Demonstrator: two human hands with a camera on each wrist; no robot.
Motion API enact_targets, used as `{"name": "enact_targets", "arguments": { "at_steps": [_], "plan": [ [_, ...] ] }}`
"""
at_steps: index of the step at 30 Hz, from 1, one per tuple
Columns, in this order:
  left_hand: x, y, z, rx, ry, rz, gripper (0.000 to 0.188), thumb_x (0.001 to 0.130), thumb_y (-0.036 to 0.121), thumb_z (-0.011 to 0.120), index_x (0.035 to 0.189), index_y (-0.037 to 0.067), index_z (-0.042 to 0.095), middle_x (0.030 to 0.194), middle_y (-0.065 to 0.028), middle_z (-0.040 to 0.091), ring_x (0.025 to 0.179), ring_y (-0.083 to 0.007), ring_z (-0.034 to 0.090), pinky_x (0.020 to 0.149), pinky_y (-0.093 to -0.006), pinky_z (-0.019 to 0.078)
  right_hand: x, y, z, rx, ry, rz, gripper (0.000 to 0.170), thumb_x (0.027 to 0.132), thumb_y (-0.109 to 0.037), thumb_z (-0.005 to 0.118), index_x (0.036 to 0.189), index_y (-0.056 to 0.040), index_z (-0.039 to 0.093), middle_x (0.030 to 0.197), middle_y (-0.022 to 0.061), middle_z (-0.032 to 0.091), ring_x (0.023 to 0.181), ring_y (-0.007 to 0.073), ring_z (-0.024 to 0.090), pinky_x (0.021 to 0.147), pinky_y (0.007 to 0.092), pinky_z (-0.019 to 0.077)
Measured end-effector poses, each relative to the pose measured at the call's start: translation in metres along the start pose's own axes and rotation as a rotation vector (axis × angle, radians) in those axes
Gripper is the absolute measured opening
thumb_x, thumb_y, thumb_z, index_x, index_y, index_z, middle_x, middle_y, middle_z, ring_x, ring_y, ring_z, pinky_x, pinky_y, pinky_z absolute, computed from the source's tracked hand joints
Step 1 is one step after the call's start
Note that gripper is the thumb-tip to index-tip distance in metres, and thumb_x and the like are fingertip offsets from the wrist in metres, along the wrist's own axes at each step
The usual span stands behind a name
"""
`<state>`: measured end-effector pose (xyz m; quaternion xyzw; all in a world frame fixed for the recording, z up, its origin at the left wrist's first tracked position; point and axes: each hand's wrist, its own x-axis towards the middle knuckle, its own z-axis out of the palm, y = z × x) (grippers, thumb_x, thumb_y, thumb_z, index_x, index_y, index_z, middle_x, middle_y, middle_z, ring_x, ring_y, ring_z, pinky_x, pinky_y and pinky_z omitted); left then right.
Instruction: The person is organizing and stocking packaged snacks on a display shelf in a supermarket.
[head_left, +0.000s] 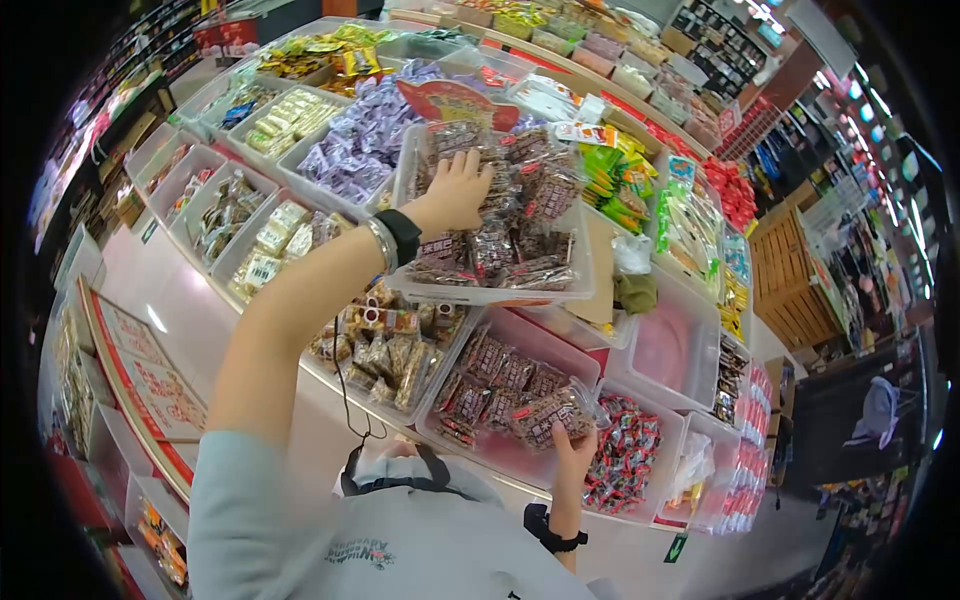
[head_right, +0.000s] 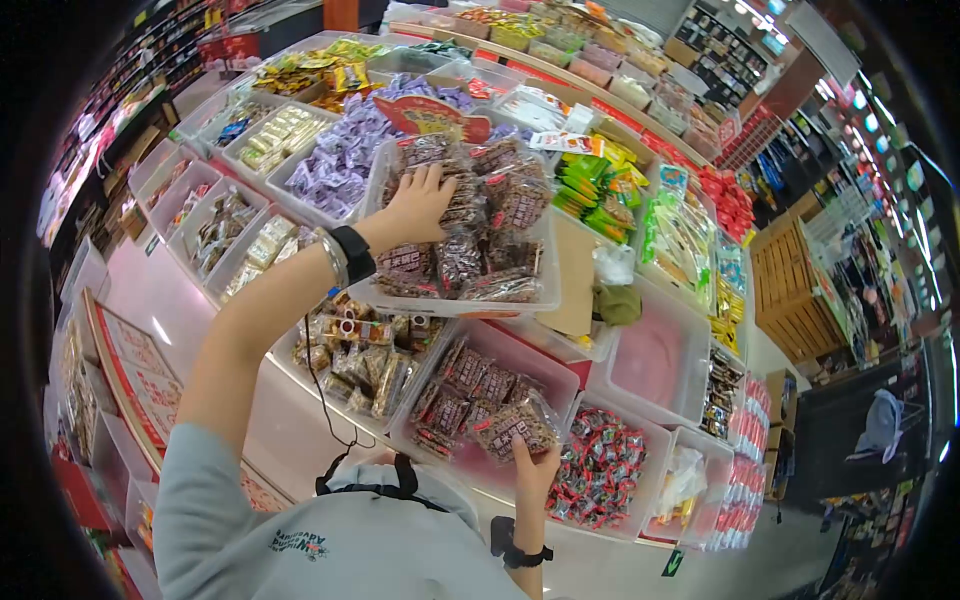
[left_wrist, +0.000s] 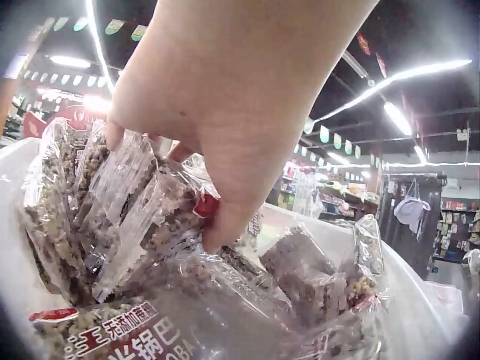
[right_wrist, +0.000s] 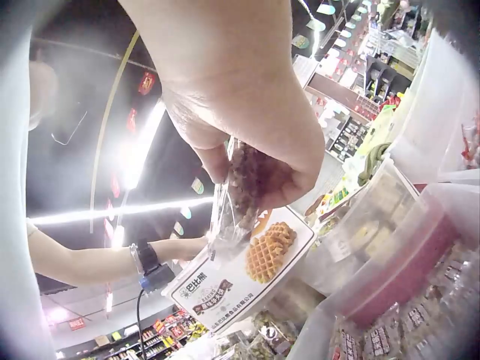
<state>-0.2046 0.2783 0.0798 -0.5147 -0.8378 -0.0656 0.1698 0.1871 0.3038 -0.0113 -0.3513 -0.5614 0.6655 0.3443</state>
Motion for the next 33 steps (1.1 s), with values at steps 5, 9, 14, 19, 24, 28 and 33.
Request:
{"name": "enact_targets", "arguments": {
  "at_steps": [5, 9, 14, 19, 24, 28, 33],
  "plan": [
    [0.001, 0.005, 0.003, 0.024, 0.031, 0.002, 0.08, 0.05, 0.027, 0.075, 0.118, 0.004, 0.039, 0.106, -0.021, 0.044, 0.101, -0.0361, 0.043, 0.084, -0.0468, 0.0363, 0.0, -0.008, 0.008, -0.045, 0.011, 0.006, 0.039, 0.077, -0.01, 0.067, 0.109, 0.0012, 0.049, 0.101, 0.0076, 0.057, 0.089, 0.0133, 0.054, 0.079, 0.0267, 0.0428],
    [0.003, 0.01, -0.007, 0.033, -0.048, -0.034, 0.083, 0.051, 0.027, 0.075, 0.121, 0.006, 0.037, 0.095, -0.0175, 0.05, 0.098, -0.0353, 0.045, 0.084, -0.0474, 0.0359, 0.001, -0.006, 0.014, -0.019, -0.012, 0.02, 0.04, 0.076, -0.011, 0.068, 0.109, 0.0009, 0.049, 0.097, 0.0068, 0.057, 0.086, 0.0123, 0.054, 0.076, 0.0256, 0.0437],
    [0.003, 0.009, 0.006, 0.033, -0.081, -0.112, 0.081, 0.052, 0.024, 0.074, 0.122, 0.009, 0.036, 0.094, -0.0175, 0.049, 0.097, -0.0349, 0.047, 0.078, -0.0483, 0.0364, -0.002, -0.005, 0.012, -0.075, -0.079, 0.016, 0.039, 0.076, -0.01, 0.068, 0.108, 0.0009, 0.048, 0.097, 0.006, 0.057, 0.085, 0.0118, 0.054, 0.074, 0.024, 0.0433],
    [-0.001, 0.011, -0.012, -0.002, -0.046, -0.178, 0.079, 0.054, 0.022, 0.071, 0.124, 0.01, 0.036, 0.095, -0.0182, 0.048, 0.097, -0.0355, 0.047, 0.073, -0.048, 0.0367, -0.008, -0.003, 0.004, -0.056, -0.025, 0.043, 0.043, 0.076, -0.006, 0.065, 0.113, 0.0017, 0.045, 0.103, 0.008, 0.055, 0.092, 0.0139, 0.053, 0.083, 0.0274, 0.0407],
    [-0.026, 0.012, -0.058, -0.186, 0.242, -0.157, 0.077, 0.057, 0.024, 0.07, 0.124, 0.009, 0.035, 0.105, -0.0196, 0.049, 0.101, -0.0362, 0.047, 0.081, -0.0482, 0.0379, 0.0, 0.011, -0.013, -0.107, 0.031, -0.015, 0.04, 0.076, -0.004, 0.065, 0.111, 0.0002, 0.047, 0.099, 0.0052, 0.055, 0.088, 0.0116, 0.051, 0.08, 0.0256, 0.0399],
    [-0.086, 0.023, -0.101, -0.46, 0.318, -0.148, 0.075, 0.06, 0.019, 0.071, 0.125, 0.007, 0.034, 0.113, -0.0186, 0.048, 0.102, -0.0337, 0.05, 0.086, -0.0444, 0.0399, 0.007, 0.011, -0.015, -0.181, 0.011, -0.04, 0.035, 0.078, -0.009, 0.063, 0.108, -0.0001, 0.047, 0.096, 0.0038, 0.055, 0.086, 0.01, 0.049, 0.077, 0.0248, 0.0397],
    [-0.206, 0.05, -0.09, -1.184, 0.452, -0.599, 0.08, 0.062, 0.006, 0.07, 0.128, 0.001, 0.025, 0.121, -0.0156, 0.038, 0.112, -0.0262, 0.042, 0.095, -0.0382, 0.0352, 0.014, 0.005, -0.004, -0.197, -0.015, -0.011, 0.034, 0.078, -0.009, 0.063, 0.107, 0.0, 0.047, 0.095, 0.0048, 0.055, 0.082, 0.0103, 0.05, 0.074, 0.0245, 0.0408]
  ]
}}
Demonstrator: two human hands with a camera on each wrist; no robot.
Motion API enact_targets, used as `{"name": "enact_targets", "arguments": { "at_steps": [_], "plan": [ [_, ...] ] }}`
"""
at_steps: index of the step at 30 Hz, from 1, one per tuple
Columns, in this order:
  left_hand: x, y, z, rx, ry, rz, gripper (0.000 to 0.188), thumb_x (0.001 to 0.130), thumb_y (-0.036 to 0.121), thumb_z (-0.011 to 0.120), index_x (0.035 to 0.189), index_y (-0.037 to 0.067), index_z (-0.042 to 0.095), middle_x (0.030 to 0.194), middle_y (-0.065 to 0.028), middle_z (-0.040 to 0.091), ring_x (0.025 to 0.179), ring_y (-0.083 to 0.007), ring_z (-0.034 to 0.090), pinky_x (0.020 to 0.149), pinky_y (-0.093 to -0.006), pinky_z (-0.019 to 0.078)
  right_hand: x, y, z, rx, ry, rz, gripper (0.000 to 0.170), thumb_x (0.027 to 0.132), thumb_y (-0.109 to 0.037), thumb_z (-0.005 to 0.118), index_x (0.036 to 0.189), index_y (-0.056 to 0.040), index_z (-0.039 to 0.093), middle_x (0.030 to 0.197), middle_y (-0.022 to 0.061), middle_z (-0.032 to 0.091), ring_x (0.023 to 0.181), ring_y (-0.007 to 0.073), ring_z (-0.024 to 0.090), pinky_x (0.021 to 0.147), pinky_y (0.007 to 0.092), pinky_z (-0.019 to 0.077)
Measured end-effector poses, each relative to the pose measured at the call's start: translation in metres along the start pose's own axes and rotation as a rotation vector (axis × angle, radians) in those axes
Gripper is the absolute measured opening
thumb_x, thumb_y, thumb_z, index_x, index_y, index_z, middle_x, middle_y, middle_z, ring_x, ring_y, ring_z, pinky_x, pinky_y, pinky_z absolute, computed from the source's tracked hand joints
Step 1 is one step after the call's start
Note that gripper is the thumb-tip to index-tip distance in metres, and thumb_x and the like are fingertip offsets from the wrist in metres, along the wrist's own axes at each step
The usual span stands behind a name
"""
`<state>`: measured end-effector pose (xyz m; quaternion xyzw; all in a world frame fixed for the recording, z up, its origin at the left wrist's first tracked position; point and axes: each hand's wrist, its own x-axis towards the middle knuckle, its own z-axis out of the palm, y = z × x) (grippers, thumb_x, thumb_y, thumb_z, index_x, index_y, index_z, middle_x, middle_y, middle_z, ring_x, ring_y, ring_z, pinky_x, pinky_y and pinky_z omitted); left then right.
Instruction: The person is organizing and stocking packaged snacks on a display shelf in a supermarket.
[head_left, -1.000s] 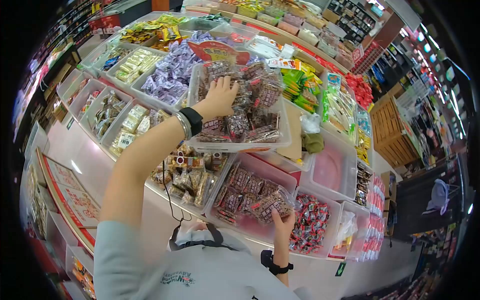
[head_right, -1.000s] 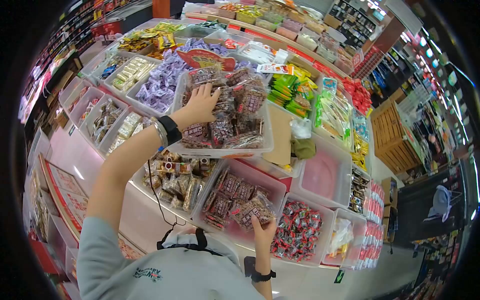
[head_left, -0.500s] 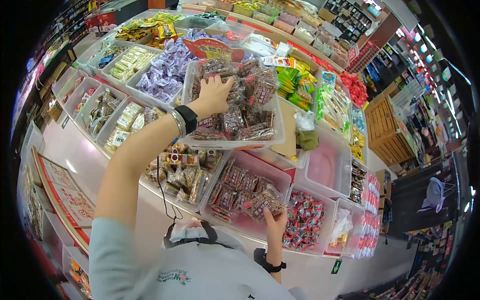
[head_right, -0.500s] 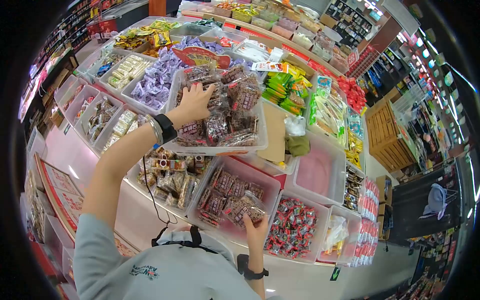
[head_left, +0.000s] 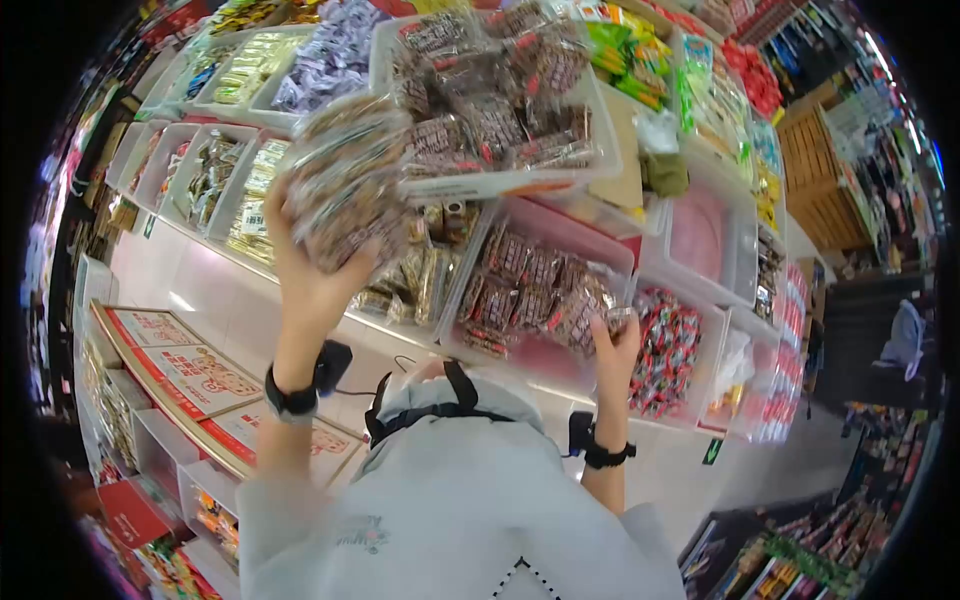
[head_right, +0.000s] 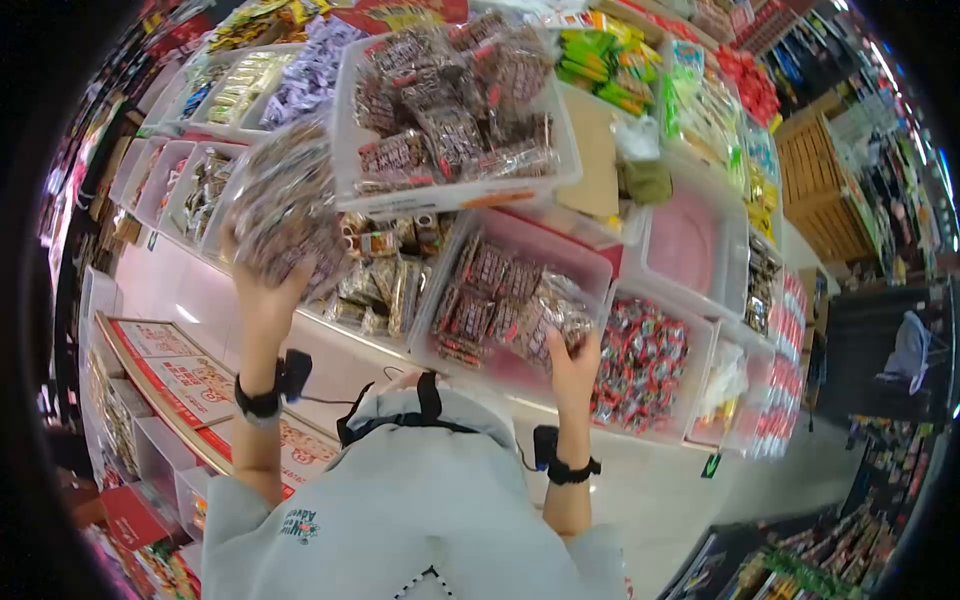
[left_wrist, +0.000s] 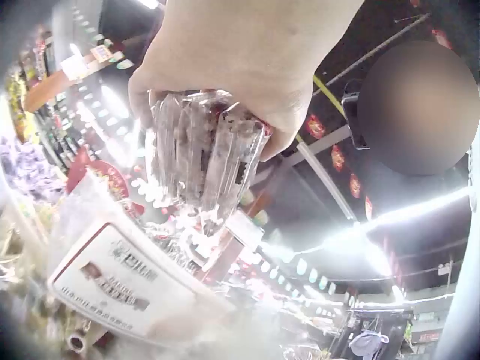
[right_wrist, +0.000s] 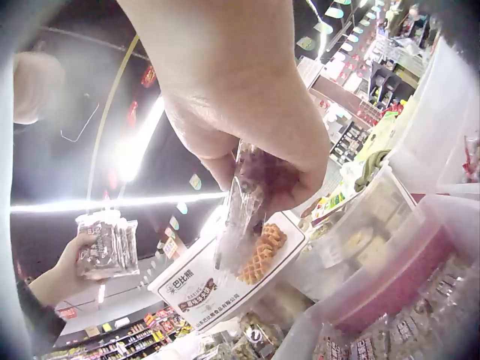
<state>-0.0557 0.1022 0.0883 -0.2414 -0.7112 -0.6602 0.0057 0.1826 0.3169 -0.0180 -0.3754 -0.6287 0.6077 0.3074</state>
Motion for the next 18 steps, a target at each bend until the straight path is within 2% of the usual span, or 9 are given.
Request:
{"name": "enact_targets", "arguments": {
  "at_steps": [1, 4, 8, 11, 13, 14, 15, 17, 18],
  "plan": [
    [-0.023, -0.007, -0.008, -0.055, 0.043, -0.103, 0.081, 0.062, 0.006, 0.069, 0.128, 0.001, 0.023, 0.123, -0.0156, 0.036, 0.111, -0.0264, 0.042, 0.095, -0.0377, 0.0351, 0.002, -0.001, 0.001, -0.032, -0.021, -0.006, 0.033, 0.078, -0.01, 0.064, 0.106, -0.0002, 0.048, 0.093, 0.0045, 0.056, 0.08, 0.0098, 0.049, 0.072, 0.0244, 0.0408],
    [-0.077, -0.049, -0.044, 0.168, 0.084, -0.073, 0.083, 0.062, 0.005, 0.069, 0.13, 0.001, 0.022, 0.123, -0.0151, 0.034, 0.111, -0.025, 0.04, 0.094, -0.0365, 0.0345, 0.012, 0.012, 0.002, -0.204, -0.045, -0.051, 0.029, 0.077, -0.013, 0.065, 0.098, -0.0007, 0.049, 0.083, 0.0028, 0.054, 0.073, 0.0085, 0.047, 0.066, 0.0234, 0.0398],
    [-0.122, -0.065, -0.074, 0.249, 0.233, -0.256, 0.085, 0.062, 0.005, 0.069, 0.132, 0.0, 0.02, 0.123, -0.015, 0.034, 0.11, -0.0235, 0.04, 0.094, -0.0356, 0.0338, 0.018, 0.01, 0.002, -0.276, -0.114, 0.039, 0.025, 0.077, -0.014, 0.066, 0.086, -0.0009, 0.047, 0.075, 0.0006, 0.05, 0.067, 0.0069, 0.043, 0.06, 0.0214, 0.0374],
    [-0.141, -0.069, -0.084, 0.312, 0.322, -0.301, 0.081, 0.065, 0.004, 0.069, 0.131, -0.001, 0.022, 0.126, -0.0157, 0.034, 0.111, -0.0234, 0.039, 0.095, -0.0355, 0.0327, 0.025, 0.023, 0.003, -0.171, -0.148, -0.025, 0.025, 0.076, -0.01, 0.066, 0.089, -0.001, 0.047, 0.078, 0.0013, 0.053, 0.07, 0.0075, 0.047, 0.062, 0.0215, 0.0393],
    [-0.145, -0.067, -0.084, 0.207, 0.5, -0.36, 0.078, 0.07, 0.004, 0.067, 0.132, -0.002, 0.02, 0.128, -0.0169, 0.033, 0.113, -0.0241, 0.038, 0.097, -0.0357, 0.0312, 0.025, 0.022, 0.006, -0.164, -0.171, -0.017, 0.027, 0.075, -0.008, 0.066, 0.091, -0.0009, 0.046, 0.08, 0.0021, 0.054, 0.073, 0.0084, 0.049, 0.064, 0.0218, 0.0404],
    [-0.145, -0.06, -0.078, 0.297, 0.56, -0.352, 0.077, 0.073, 0.004, 0.065, 0.134, -0.003, 0.019, 0.131, -0.0175, 0.031, 0.115, -0.0249, 0.037, 0.098, -0.0356, 0.0297, 0.024, 0.021, 0.009, -0.151, -0.188, -0.029, 0.029, 0.075, -0.006, 0.066, 0.093, -0.0008, 0.045, 0.082, 0.0029, 0.054, 0.075, 0.0094, 0.051, 0.065, 0.0221, 0.0415],
    [-0.144, -0.056, -0.076, 0.314, 0.563, -0.373, 0.077, 0.073, 0.004, 0.065, 0.134, -0.003, 0.019, 0.131, -0.0175, 0.031, 0.115, -0.0249, 0.037, 0.098, -0.0356, 0.0297, 0.023, 0.022, 0.013, -0.157, -0.202, -0.007, 0.029, 0.075, -0.006, 0.066, 0.093, -0.0008, 0.045, 0.082, 0.0029, 0.054, 0.075, 0.0094, 0.051, 0.065, 0.0221, 0.0415],
    [-0.144, -0.055, -0.075, 0.119, 0.579, -0.341, 0.079, 0.073, 0.005, 0.065, 0.135, -0.003, 0.016, 0.132, -0.0174, 0.03, 0.116, -0.0251, 0.036, 0.099, -0.0354, 0.0284, 0.023, 0.026, 0.021, -0.029, -0.075, -0.069, 0.033, 0.074, -0.005, 0.067, 0.096, -0.0006, 0.043, 0.083, 0.0045, 0.055, 0.078, 0.0103, 0.053, 0.066, 0.0232, 0.0431],
    [-0.146, -0.056, -0.077, 0.169, 0.578, -0.34, 0.08, 0.073, 0.005, 0.065, 0.135, -0.002, 0.016, 0.132, -0.0171, 0.03, 0.116, -0.025, 0.035, 0.099, -0.0352, 0.0281, 0.026, 0.029, 0.019, -0.105, -0.113, -0.071, 0.033, 0.076, -0.006, 0.066, 0.097, 0.0001, 0.042, 0.084, 0.0056, 0.055, 0.078, 0.0095, 0.052, 0.065, 0.0231, 0.0429]
  ]
}}
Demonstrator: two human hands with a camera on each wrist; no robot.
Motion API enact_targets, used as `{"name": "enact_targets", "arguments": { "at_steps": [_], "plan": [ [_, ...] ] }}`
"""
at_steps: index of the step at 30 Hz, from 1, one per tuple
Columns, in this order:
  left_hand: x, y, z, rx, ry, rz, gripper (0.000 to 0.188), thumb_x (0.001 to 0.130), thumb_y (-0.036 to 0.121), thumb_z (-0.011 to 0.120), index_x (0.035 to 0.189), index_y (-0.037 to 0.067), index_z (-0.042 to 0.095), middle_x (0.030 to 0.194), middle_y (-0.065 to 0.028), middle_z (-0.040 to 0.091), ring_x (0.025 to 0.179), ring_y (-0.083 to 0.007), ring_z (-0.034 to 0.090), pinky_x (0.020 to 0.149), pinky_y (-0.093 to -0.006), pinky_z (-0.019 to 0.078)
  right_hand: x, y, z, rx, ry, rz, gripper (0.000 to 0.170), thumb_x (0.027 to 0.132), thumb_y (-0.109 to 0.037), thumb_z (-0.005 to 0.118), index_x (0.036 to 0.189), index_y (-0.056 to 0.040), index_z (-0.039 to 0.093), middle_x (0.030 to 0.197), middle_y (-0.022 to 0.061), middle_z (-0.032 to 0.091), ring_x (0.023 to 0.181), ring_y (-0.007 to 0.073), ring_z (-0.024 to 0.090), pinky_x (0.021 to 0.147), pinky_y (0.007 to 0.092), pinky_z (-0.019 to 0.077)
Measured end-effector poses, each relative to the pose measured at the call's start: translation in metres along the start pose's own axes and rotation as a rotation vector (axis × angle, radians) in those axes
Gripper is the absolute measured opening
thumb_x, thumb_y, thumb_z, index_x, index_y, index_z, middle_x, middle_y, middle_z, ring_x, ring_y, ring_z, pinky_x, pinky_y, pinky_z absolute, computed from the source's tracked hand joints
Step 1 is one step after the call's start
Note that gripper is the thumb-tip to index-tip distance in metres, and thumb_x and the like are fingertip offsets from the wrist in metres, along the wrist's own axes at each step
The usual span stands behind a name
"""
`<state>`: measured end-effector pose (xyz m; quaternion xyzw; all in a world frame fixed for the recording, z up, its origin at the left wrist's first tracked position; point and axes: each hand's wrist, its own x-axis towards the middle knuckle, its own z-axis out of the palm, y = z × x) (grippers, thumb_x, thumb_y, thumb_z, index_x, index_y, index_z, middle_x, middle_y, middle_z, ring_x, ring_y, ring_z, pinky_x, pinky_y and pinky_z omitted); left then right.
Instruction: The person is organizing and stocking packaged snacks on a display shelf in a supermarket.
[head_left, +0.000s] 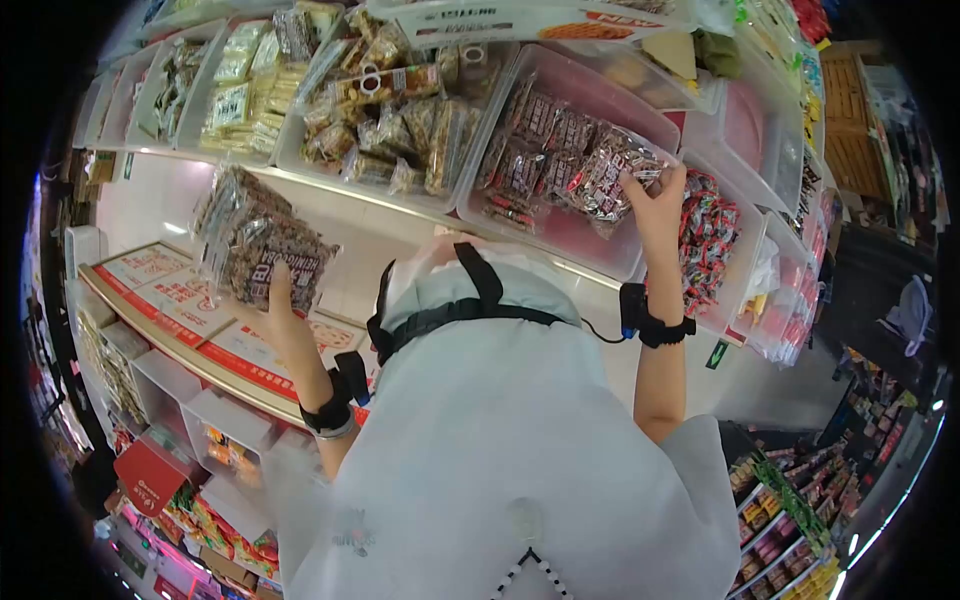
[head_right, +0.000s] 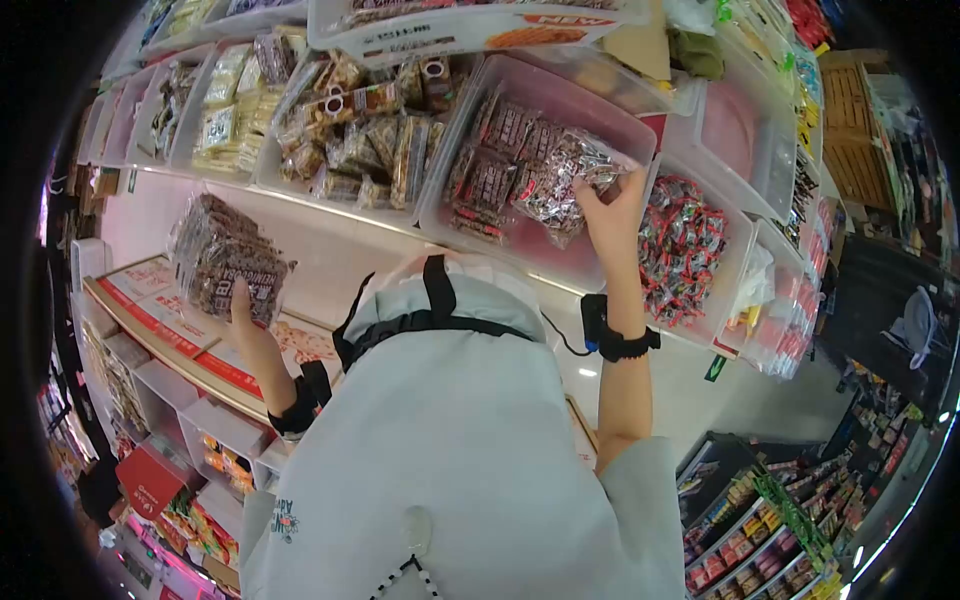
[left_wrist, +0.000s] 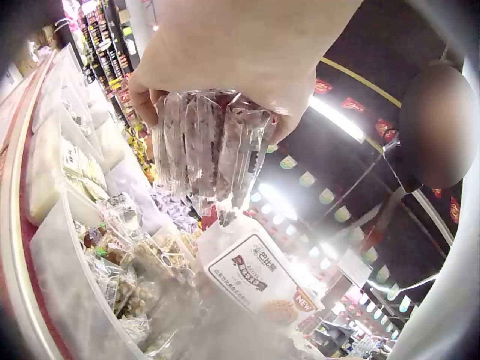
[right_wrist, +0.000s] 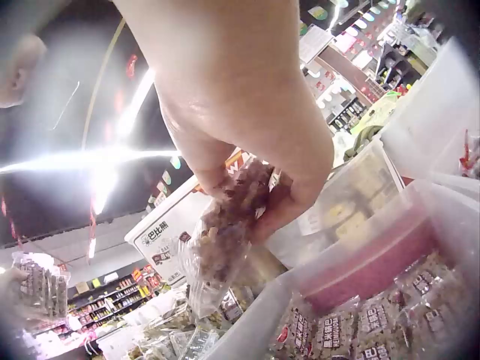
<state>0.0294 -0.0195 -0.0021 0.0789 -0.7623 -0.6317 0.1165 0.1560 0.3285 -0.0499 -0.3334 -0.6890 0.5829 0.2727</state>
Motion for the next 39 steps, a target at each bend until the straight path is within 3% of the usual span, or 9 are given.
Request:
{"name": "enact_targets", "arguments": {
  "at_steps": [8, 13, 15, 17, 20, 26, 33, 36, 39],
  "plan": [
    [-0.003, 0.0, 0.002, -0.028, -0.066, 0.042, 0.072, 0.071, 0.0, 0.064, 0.13, -0.001, 0.024, 0.126, -0.0155, 0.035, 0.111, -0.0238, 0.039, 0.096, -0.0342, 0.0317, -0.001, 0.034, -0.01, -0.082, -0.101, 0.199, 0.021, 0.084, -0.014, 0.059, 0.099, -0.0013, 0.051, 0.085, 0.0009, 0.055, 0.074, 0.0059, 0.048, 0.068, 0.0203, 0.0396],
    [-0.002, -0.002, -0.001, -0.019, -0.067, 0.031, 0.071, 0.07, 0.001, 0.065, 0.13, -0.001, 0.025, 0.125, -0.0158, 0.036, 0.11, -0.0238, 0.039, 0.095, -0.0339, 0.0318, -0.017, 0.061, -0.004, -0.143, -0.564, 0.262, 0.025, 0.089, -0.02, 0.05, 0.106, -0.0009, 0.052, 0.091, 0.0028, 0.056, 0.086, 0.0105, 0.05, 0.079, 0.0247, 0.0401],
    [-0.002, -0.003, -0.001, 0.02, -0.062, 0.056, 0.072, 0.07, 0.001, 0.065, 0.13, -0.001, 0.025, 0.125, -0.016, 0.036, 0.11, -0.0238, 0.04, 0.095, -0.0337, 0.032, -0.03, 0.062, 0.005, -0.269, -0.58, 0.171, 0.03, 0.09, -0.022, 0.049, 0.11, -0.0002, 0.051, 0.091, 0.0062, 0.057, 0.087, 0.0136, 0.051, 0.083, 0.0273, 0.0396],
    [-0.001, -0.002, -0.001, -0.002, -0.07, 0.047, 0.073, 0.069, 0.002, 0.066, 0.13, -0.001, 0.025, 0.125, -0.0161, 0.035, 0.11, -0.0238, 0.039, 0.095, -0.0338, 0.0318, -0.046, 0.043, 0.017, -0.316, -0.696, 0.42, 0.037, 0.09, -0.023, 0.049, 0.12, -0.0026, 0.047, 0.101, 0.0087, 0.054, 0.094, 0.0155, 0.049, 0.086, 0.0261, 0.037],
    [-0.002, -0.003, 0.0, -0.001, -0.067, 0.047, 0.073, 0.069, 0.003, 0.066, 0.129, -0.001, 0.025, 0.125, -0.0161, 0.035, 0.11, -0.0239, 0.039, 0.096, -0.0339, 0.0316, -0.075, 0.058, 0.024, -0.476, -0.897, 0.149, 0.046, 0.088, -0.027, 0.051, 0.126, -0.0038, 0.043, 0.112, 0.0122, 0.047, 0.097, 0.0201, 0.048, 0.089, 0.0285, 0.0364],
    [-0.002, -0.01, -0.002, 0.027, -0.081, 0.063, 0.071, 0.069, 0.004, 0.067, 0.128, -0.001, 0.026, 0.124, -0.0163, 0.036, 0.111, -0.0242, 0.04, 0.096, -0.0338, 0.0316, -0.079, 0.026, 0.012, -0.535, -1.118, 0.072, 0.063, 0.077, -0.037, 0.061, 0.126, -0.0037, 0.042, 0.12, 0.0132, 0.044, 0.108, 0.025, 0.046, 0.094, 0.0319, 0.0337],
    [-0.004, -0.003, 0.004, -0.063, -0.086, -0.012, 0.071, 0.069, 0.004, 0.067, 0.127, -0.002, 0.027, 0.122, -0.0159, 0.037, 0.11, -0.024, 0.041, 0.095, -0.0337, 0.0323, -0.048, 0.017, 0.0, -0.313, -1.18, 0.397, 0.065, 0.07, -0.034, 0.07, 0.122, -0.0029, 0.046, 0.118, 0.0167, 0.047, 0.112, 0.0267, 0.044, 0.096, 0.0321, 0.0323],
    [-0.003, -0.004, 0.002, 0.017, -0.086, 0.054, 0.073, 0.071, 0.008, 0.064, 0.132, -0.001, 0.024, 0.123, -0.0166, 0.039, 0.108, -0.0251, 0.043, 0.092, -0.0351, 0.0368, -0.023, 0.025, -0.013, -0.192, -0.926, 0.252, 0.067, 0.067, -0.029, 0.072, 0.122, -0.0033, 0.046, 0.119, 0.0152, 0.048, 0.112, 0.0246, 0.044, 0.096, 0.0324, 0.0327],
    [-0.003, -0.002, 0.004, 0.031, -0.107, 0.082, 0.073, 0.071, 0.008, 0.064, 0.132, -0.001, 0.024, 0.123, -0.0168, 0.039, 0.108, -0.025, 0.044, 0.092, -0.0353, 0.0373, 0.0, 0.054, -0.024, -0.534, -0.782, 0.008, 0.067, 0.066, -0.027, 0.073, 0.122, -0.0033, 0.045, 0.119, 0.0148, 0.048, 0.11, 0.023, 0.046, 0.095, 0.0319, 0.034]
  ]
}}
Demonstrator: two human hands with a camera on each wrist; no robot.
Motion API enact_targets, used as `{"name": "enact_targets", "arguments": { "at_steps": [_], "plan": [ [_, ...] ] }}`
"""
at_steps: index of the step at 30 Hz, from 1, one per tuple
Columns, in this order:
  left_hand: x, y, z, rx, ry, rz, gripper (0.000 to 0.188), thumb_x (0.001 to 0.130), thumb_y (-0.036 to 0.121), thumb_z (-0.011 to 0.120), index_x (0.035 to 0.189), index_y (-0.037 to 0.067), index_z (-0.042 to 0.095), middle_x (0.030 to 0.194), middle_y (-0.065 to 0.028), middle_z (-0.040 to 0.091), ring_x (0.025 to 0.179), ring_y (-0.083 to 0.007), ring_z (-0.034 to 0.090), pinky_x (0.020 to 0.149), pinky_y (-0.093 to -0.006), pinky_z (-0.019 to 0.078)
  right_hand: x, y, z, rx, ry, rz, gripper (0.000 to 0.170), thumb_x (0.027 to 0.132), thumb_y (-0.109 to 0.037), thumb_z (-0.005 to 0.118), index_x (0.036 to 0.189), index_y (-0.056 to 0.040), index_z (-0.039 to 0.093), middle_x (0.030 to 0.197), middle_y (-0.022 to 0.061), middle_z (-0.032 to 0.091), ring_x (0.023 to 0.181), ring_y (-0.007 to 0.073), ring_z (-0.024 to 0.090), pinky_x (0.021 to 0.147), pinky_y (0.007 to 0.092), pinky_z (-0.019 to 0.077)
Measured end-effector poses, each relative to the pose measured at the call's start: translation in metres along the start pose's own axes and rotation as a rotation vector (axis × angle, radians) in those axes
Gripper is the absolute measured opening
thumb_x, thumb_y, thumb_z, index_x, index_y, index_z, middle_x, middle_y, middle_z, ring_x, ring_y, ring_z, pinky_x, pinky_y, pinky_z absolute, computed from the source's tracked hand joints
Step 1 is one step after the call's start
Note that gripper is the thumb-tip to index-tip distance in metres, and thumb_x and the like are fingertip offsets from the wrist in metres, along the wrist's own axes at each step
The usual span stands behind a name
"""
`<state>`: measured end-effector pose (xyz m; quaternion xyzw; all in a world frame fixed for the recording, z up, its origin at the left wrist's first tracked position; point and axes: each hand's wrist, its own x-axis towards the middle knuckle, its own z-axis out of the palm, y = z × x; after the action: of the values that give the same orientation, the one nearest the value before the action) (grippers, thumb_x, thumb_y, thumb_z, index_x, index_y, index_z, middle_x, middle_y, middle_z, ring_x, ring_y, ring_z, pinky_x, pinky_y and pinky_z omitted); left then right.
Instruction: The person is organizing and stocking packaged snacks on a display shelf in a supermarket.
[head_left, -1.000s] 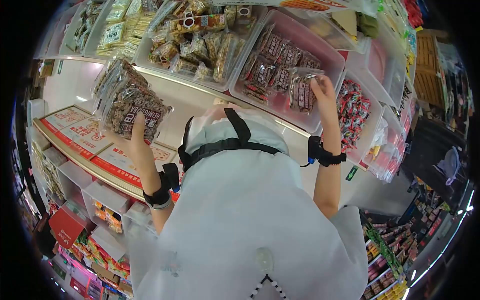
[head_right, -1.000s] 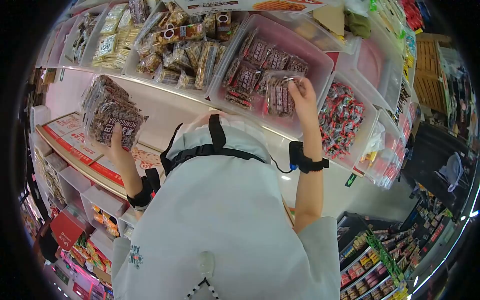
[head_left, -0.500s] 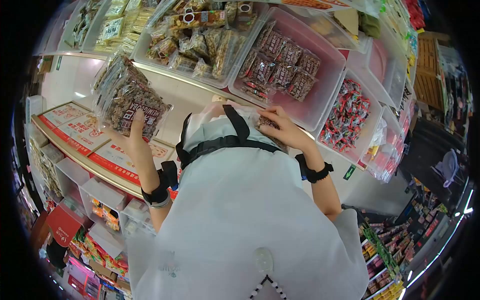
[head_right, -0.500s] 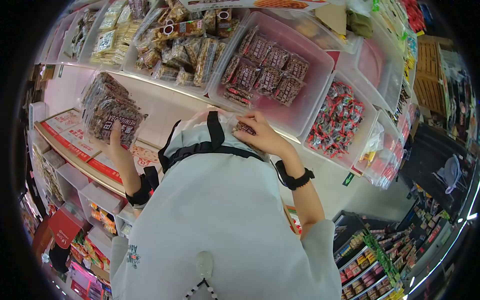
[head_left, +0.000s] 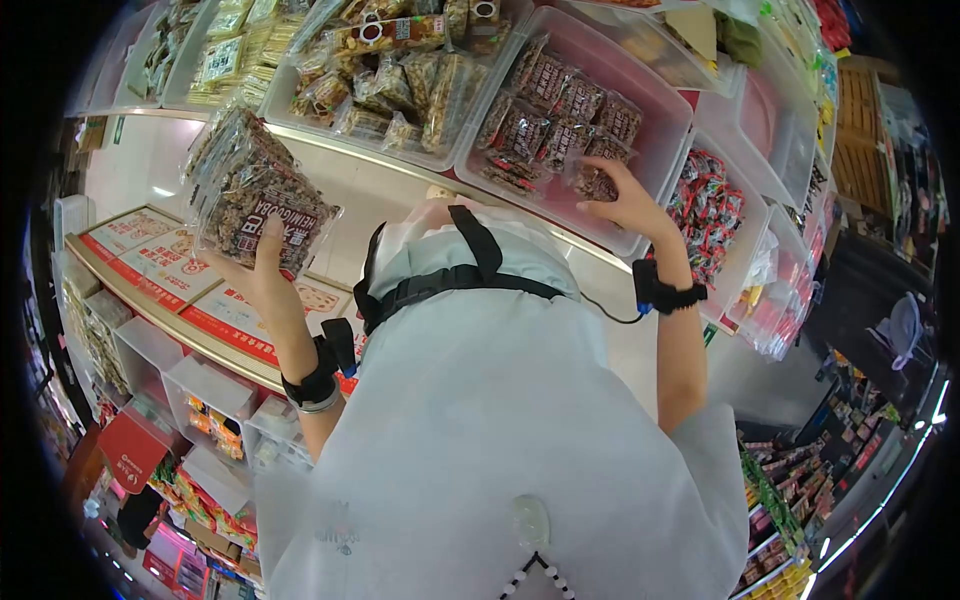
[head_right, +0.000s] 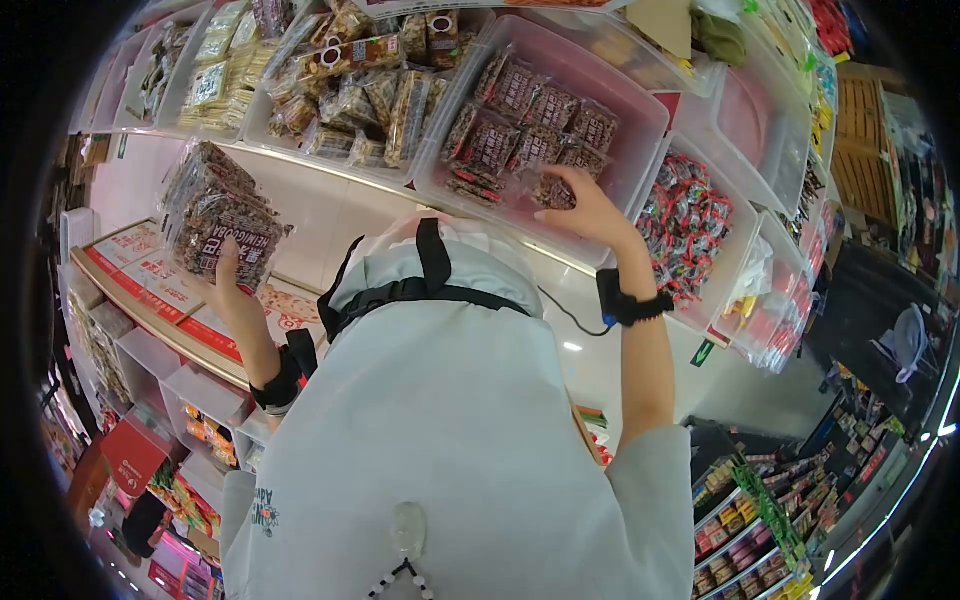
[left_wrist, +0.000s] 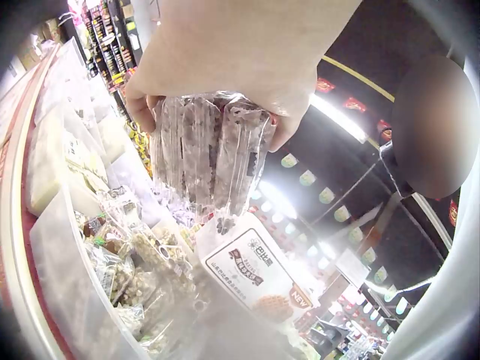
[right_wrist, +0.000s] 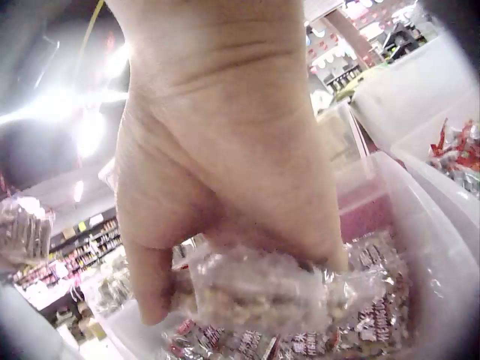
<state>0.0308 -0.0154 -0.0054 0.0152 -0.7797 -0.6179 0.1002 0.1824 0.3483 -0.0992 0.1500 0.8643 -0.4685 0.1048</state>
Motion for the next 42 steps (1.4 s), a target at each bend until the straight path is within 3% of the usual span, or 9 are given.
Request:
{"name": "enact_targets", "arguments": {
  "at_steps": [3, 5, 6, 8, 11, 15, 20, 29, 42],
  "plan": [
    [-0.002, -0.002, 0.002, -0.089, 0.028, -0.078, 0.073, 0.071, 0.008, 0.064, 0.131, -0.001, 0.025, 0.123, -0.017, 0.039, 0.107, -0.0249, 0.044, 0.092, -0.0355, 0.0376, 0.011, 0.028, 0.009, 0.043, -0.322, 0.02, 0.068, 0.071, -0.028, 0.069, 0.127, -0.0034, 0.04, 0.117, 0.0155, 0.049, 0.11, 0.0231, 0.045, 0.097, 0.0322, 0.0321],
    [-0.001, -0.005, 0.0, -0.001, 0.002, -0.003, 0.073, 0.071, 0.01, 0.065, 0.131, -0.001, 0.025, 0.123, -0.017, 0.039, 0.107, -0.025, 0.044, 0.092, -0.0356, 0.0376, 0.015, 0.029, 0.014, 0.072, -0.526, 0.249, 0.065, 0.078, -0.029, 0.062, 0.131, -0.0031, 0.034, 0.116, 0.0161, 0.049, 0.098, 0.0224, 0.052, 0.085, 0.0316, 0.0425],
    [-0.001, -0.003, -0.001, 0.002, 0.002, -0.001, 0.073, 0.071, 0.01, 0.065, 0.131, -0.001, 0.025, 0.123, -0.017, 0.039, 0.107, -0.025, 0.044, 0.092, -0.0356, 0.0376, 0.019, 0.034, 0.016, 0.076, -0.526, 0.247, 0.065, 0.078, -0.029, 0.062, 0.131, -0.0031, 0.034, 0.116, 0.0161, 0.049, 0.098, 0.0224, 0.052, 0.085, 0.0316, 0.0425],
    [-0.001, 0.0, 0.001, -0.07, 0.01, -0.057, 0.069, 0.069, 0.005, 0.067, 0.126, -0.001, 0.029, 0.123, -0.0156, 0.037, 0.11, -0.0237, 0.04, 0.096, -0.0352, 0.0317, 0.025, 0.047, 0.016, 0.043, -0.654, 0.422, 0.061, 0.084, -0.029, 0.054, 0.135, -0.0063, 0.029, 0.105, 0.0095, 0.053, 0.076, 0.015, 0.051, 0.061, 0.0265, 0.0445],
    [-0.001, 0.0, 0.003, -0.043, 0.022, -0.043, 0.069, 0.069, 0.005, 0.067, 0.126, -0.002, 0.029, 0.123, -0.0157, 0.037, 0.111, -0.0239, 0.04, 0.096, -0.0352, 0.0309, 0.027, 0.043, 0.013, 0.015, -0.688, 0.378, 0.06, 0.086, -0.029, 0.05, 0.136, -0.0067, 0.027, 0.103, 0.0099, 0.054, 0.072, 0.0148, 0.052, 0.06, 0.027, 0.0452],
    [0.0, -0.007, 0.001, -0.076, 0.027, -0.068, 0.069, 0.069, 0.005, 0.067, 0.126, -0.002, 0.029, 0.123, -0.0158, 0.037, 0.11, -0.024, 0.04, 0.096, -0.0351, 0.0305, 0.026, 0.039, 0.02, -0.082, -0.609, 0.378, 0.056, 0.083, -0.026, 0.052, 0.132, -0.0036, 0.033, 0.097, 0.015, 0.057, 0.068, 0.0222, 0.056, 0.062, 0.0319, 0.0466],
    [0.0, -0.005, 0.002, 0.015, -0.001, -0.038, 0.075, 0.07, 0.01, 0.066, 0.132, -0.001, 0.024, 0.126, -0.0165, 0.036, 0.111, -0.0248, 0.04, 0.095, -0.0351, 0.0338, 0.024, 0.045, 0.029, -0.517, -0.399, 0.216, 0.044, 0.074, -0.018, 0.055, 0.113, 0.0021, 0.048, 0.095, 0.0239, 0.058, 0.086, 0.0361, 0.057, 0.075, 0.0393, 0.0458],
    [0.001, -0.007, 0.003, -0.066, 0.017, -0.062, 0.07, 0.068, 0.005, 0.068, 0.126, -0.002, 0.029, 0.122, -0.0155, 0.038, 0.109, -0.023, 0.041, 0.095, -0.0343, 0.0317, 0.019, 0.06, 0.044, -0.252, -0.428, -0.015, 0.039, 0.076, -0.008, 0.054, 0.114, -0.0012, 0.052, 0.1, 0.0213, 0.059, 0.095, 0.0344, 0.056, 0.083, 0.0385, 0.0425],
    [0.0, -0.007, 0.001, 0.013, -0.066, -0.07, 0.071, 0.071, 0.008, 0.064, 0.13, -0.002, 0.027, 0.12, -0.016, 0.041, 0.105, -0.0231, 0.044, 0.091, -0.0334, 0.0356, 0.029, 0.035, 0.033, -0.165, -0.441, 0.177, 0.036, 0.079, -0.01, 0.057, 0.114, -0.0018, 0.053, 0.103, 0.0186, 0.06, 0.093, 0.0301, 0.058, 0.08, 0.0343, 0.0453]
  ]
}}
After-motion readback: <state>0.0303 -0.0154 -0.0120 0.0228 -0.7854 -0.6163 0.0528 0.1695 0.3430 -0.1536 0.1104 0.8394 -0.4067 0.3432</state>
